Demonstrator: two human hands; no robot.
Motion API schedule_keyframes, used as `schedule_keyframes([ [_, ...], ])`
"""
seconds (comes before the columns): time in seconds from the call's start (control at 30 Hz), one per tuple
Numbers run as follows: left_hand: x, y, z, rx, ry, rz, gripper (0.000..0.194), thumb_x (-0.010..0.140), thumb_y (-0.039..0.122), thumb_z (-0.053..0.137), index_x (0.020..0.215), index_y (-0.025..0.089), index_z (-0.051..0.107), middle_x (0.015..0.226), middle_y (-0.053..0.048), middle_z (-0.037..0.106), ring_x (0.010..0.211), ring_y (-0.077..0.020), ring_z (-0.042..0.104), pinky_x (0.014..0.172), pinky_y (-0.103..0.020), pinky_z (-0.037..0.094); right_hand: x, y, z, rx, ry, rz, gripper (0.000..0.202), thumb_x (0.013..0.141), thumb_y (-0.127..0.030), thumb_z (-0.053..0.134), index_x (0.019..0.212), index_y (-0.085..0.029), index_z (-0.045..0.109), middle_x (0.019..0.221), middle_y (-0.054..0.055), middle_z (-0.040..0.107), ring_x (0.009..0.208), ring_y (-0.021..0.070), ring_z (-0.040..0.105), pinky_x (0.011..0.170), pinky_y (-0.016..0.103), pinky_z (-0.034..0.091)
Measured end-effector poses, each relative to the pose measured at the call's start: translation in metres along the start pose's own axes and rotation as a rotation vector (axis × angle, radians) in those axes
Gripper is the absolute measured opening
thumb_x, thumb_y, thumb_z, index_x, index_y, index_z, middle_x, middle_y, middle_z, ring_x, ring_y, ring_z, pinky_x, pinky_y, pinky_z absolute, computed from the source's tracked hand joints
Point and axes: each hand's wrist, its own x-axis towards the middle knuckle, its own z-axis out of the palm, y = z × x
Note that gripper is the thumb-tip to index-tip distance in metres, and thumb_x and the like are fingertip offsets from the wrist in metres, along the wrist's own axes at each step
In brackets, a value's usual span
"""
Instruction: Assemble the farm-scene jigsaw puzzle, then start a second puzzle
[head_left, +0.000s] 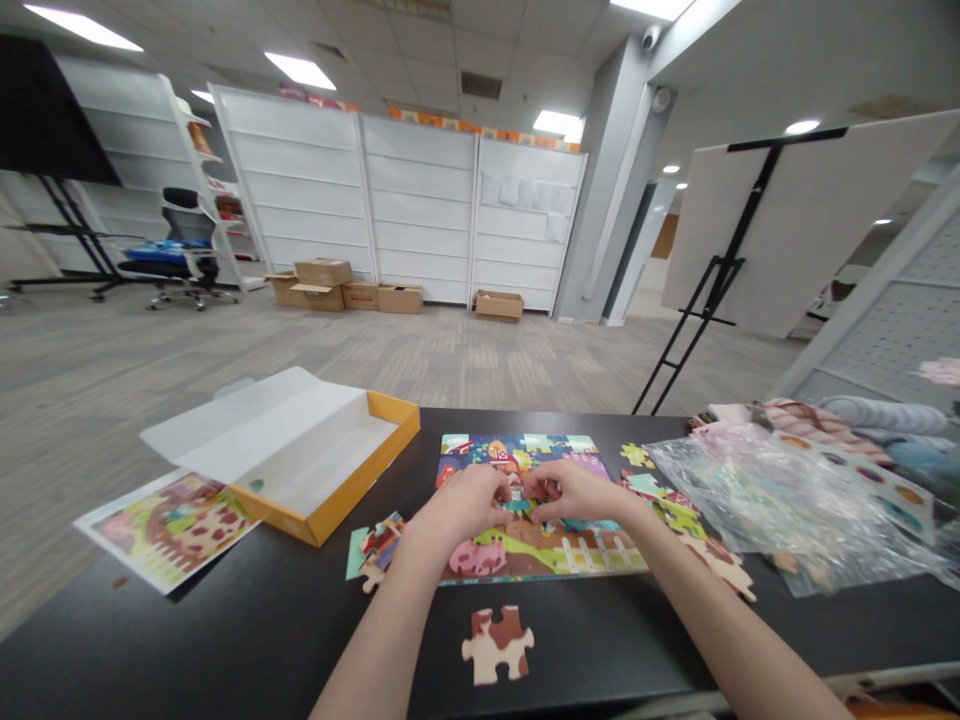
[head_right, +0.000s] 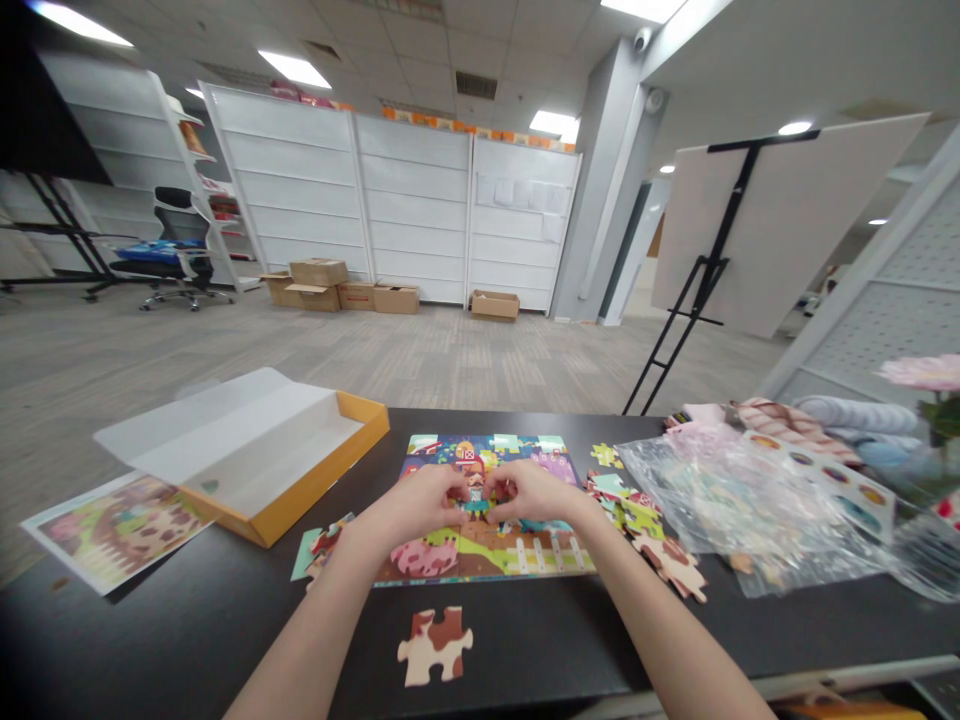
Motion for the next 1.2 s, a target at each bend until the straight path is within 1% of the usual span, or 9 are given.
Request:
schedule_keyframes([
  [0.2,-0.004,0.006,-0.005,0.036,-0.007,-0.050,0.016,0.077,0.029,0.072,0.092,0.024,0.072,0.096,-0.004,0.073,0.088,-0.0215,0.068,0.072,-0.026,0.046,-0.003,0.003,-0.004,0.016,-0.073,0.049,0.029,0.070,-0.034,0.080,0.093,-0.019,0.073,0.066,-0.004,0.057,0.061,0.0123,0.053,0.055,0.022,0.035],
  [0.33,-0.005,0.013,-0.009,0.065,-0.018,-0.098,0.018,0.076,0.031,0.073,0.093,0.027,0.073,0.097,-0.002,0.074,0.088,-0.0211,0.069,0.072,-0.026,0.047,-0.004,0.003,-0.006,0.004,-0.087,0.033,0.031,0.070,-0.036,0.080,0.095,-0.018,0.073,0.068,-0.004,0.058,0.063,0.0128,0.055,0.056,0.022,0.036],
  [0.53,-0.004,0.019,-0.011,0.115,-0.019,-0.123,0.012,0.081,0.029,0.069,0.091,0.029,0.074,0.094,-0.002,0.076,0.090,-0.0223,0.070,0.077,-0.028,0.049,-0.005,0.003,-0.007,0.044,-0.125,0.056,0.036,0.071,-0.039,0.079,0.100,-0.019,0.072,0.070,-0.003,0.061,0.063,0.0133,0.057,0.056,0.022,0.037],
  [0.63,-0.006,0.016,-0.014,0.198,0.055,-0.191,0.019,0.086,0.022,0.057,0.090,0.028,0.074,0.096,-0.004,0.076,0.092,-0.0242,0.071,0.078,-0.031,0.049,-0.006,0.003,-0.007,0.053,-0.125,0.058,0.035,0.073,-0.038,0.078,0.099,-0.018,0.071,0.070,-0.003,0.061,0.063,0.0130,0.057,0.056,0.023,0.038],
  [0.73,-0.009,0.013,-0.020,0.273,0.162,-0.312,0.022,0.088,0.023,0.052,0.091,0.026,0.074,0.096,-0.007,0.076,0.091,-0.0261,0.071,0.078,-0.034,0.050,-0.006,0.003,-0.007,0.046,-0.108,0.054,0.033,0.073,-0.038,0.078,0.098,-0.017,0.072,0.068,-0.003,0.060,0.062,0.0128,0.056,0.056,0.022,0.037],
  [0.8,-0.010,0.012,-0.022,0.248,0.167,-0.295,0.020,0.088,0.027,0.055,0.092,0.027,0.074,0.095,-0.006,0.076,0.091,-0.0252,0.071,0.077,-0.033,0.050,-0.006,0.002,-0.007,0.047,-0.093,0.053,0.034,0.074,-0.038,0.077,0.101,-0.018,0.072,0.067,-0.004,0.059,0.061,0.0124,0.055,0.055,0.022,0.037],
  [0.93,-0.009,0.019,-0.020,0.162,0.068,-0.176,0.015,0.084,0.030,0.061,0.088,0.031,0.075,0.092,-0.001,0.076,0.092,-0.0229,0.071,0.075,-0.029,0.049,-0.005,0.000,-0.005,0.056,-0.084,0.032,0.040,0.075,-0.035,0.076,0.112,-0.020,0.071,0.067,-0.005,0.058,0.059,0.0111,0.052,0.055,0.022,0.037],
  [1.07,-0.005,0.025,-0.013,0.193,0.056,-0.167,0.014,0.082,0.025,0.061,0.082,0.028,0.075,0.088,-0.002,0.077,0.090,-0.0233,0.071,0.075,-0.030,0.049,-0.004,0.001,-0.003,0.038,-0.113,0.031,0.042,0.074,-0.032,0.076,0.115,-0.021,0.071,0.069,-0.005,0.060,0.059,0.0109,0.054,0.055,0.021,0.038],
  [1.2,-0.003,0.023,-0.009,0.202,0.041,-0.172,0.014,0.081,0.023,0.062,0.081,0.027,0.075,0.087,-0.003,0.077,0.089,-0.0231,0.072,0.075,-0.030,0.050,-0.005,0.001,-0.002,0.060,-0.140,0.058,0.046,0.073,-0.035,0.077,0.117,-0.021,0.069,0.070,-0.004,0.062,0.060,0.0113,0.055,0.056,0.021,0.039],
])
